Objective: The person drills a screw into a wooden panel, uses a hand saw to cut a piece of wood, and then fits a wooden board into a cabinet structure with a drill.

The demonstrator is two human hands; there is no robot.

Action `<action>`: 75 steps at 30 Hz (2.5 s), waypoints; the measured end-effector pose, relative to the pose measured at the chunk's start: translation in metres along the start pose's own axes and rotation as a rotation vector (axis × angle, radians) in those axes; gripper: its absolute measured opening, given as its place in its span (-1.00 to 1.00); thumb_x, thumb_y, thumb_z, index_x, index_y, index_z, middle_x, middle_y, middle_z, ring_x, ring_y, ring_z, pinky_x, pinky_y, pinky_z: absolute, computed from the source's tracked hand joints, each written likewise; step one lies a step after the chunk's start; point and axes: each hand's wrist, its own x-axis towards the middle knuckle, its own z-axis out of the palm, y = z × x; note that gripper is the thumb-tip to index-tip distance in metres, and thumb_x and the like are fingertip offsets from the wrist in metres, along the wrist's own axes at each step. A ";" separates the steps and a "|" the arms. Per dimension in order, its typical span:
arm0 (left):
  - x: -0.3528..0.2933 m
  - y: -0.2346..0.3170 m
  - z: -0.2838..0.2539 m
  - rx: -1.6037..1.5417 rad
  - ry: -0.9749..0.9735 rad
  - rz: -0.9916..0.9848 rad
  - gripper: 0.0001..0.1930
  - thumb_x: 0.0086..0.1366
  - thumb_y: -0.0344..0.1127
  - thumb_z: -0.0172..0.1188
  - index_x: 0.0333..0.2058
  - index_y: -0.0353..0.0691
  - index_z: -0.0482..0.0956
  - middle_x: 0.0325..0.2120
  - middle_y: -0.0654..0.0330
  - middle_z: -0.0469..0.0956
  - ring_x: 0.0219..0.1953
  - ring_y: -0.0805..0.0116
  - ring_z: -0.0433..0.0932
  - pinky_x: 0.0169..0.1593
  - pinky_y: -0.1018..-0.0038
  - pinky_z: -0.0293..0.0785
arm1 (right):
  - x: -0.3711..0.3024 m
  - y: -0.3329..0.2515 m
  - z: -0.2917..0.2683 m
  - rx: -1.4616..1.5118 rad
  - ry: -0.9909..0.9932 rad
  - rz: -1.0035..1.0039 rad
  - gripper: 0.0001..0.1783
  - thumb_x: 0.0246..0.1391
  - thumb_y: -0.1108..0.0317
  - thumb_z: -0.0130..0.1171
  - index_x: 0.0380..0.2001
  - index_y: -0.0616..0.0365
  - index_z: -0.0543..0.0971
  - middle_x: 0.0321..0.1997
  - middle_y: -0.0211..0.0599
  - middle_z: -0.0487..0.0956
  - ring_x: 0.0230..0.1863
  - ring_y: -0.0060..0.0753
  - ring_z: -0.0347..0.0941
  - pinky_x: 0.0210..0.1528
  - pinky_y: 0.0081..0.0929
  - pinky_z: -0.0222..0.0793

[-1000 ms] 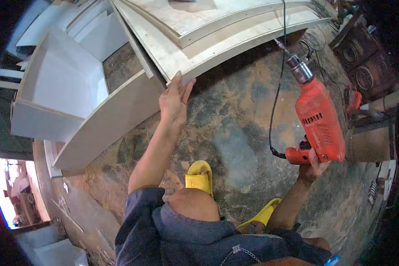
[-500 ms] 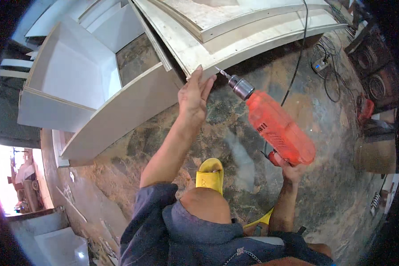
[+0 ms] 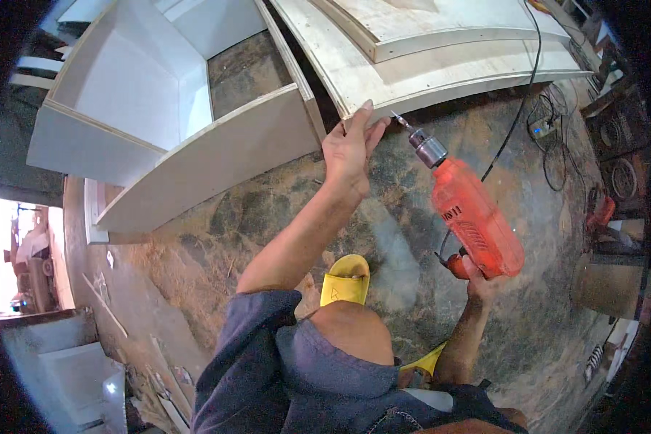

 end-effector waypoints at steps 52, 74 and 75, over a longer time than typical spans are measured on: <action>0.000 -0.001 0.003 -0.014 0.082 -0.018 -0.64 0.08 -0.27 0.21 -0.22 -0.37 0.39 -0.31 0.10 0.50 -0.31 0.34 0.55 -0.25 0.67 0.50 | 0.004 0.008 0.005 -0.005 -0.053 -0.084 -0.21 -0.43 0.49 0.39 -0.01 0.26 0.28 -0.02 -0.19 0.38 -0.05 -0.31 0.36 0.02 -0.33 0.28; -0.004 0.004 0.001 0.004 0.040 -0.054 -0.62 0.08 -0.25 0.22 -0.22 -0.37 0.36 -0.38 0.17 0.44 -0.30 0.33 0.52 -0.21 0.62 0.48 | -0.001 -0.005 0.015 0.063 -0.079 -0.006 -0.14 -0.46 0.46 0.42 0.02 0.26 0.25 -0.02 -0.19 0.38 -0.04 -0.32 0.35 0.02 -0.36 0.28; -0.004 0.004 0.001 0.014 0.049 -0.057 -0.62 0.08 -0.24 0.22 -0.22 -0.37 0.36 -0.39 0.17 0.44 -0.31 0.34 0.52 -0.21 0.61 0.47 | -0.001 -0.006 0.016 0.083 -0.083 0.006 -0.15 -0.46 0.46 0.42 0.02 0.26 0.25 -0.02 -0.19 0.38 -0.04 -0.33 0.35 0.01 -0.37 0.29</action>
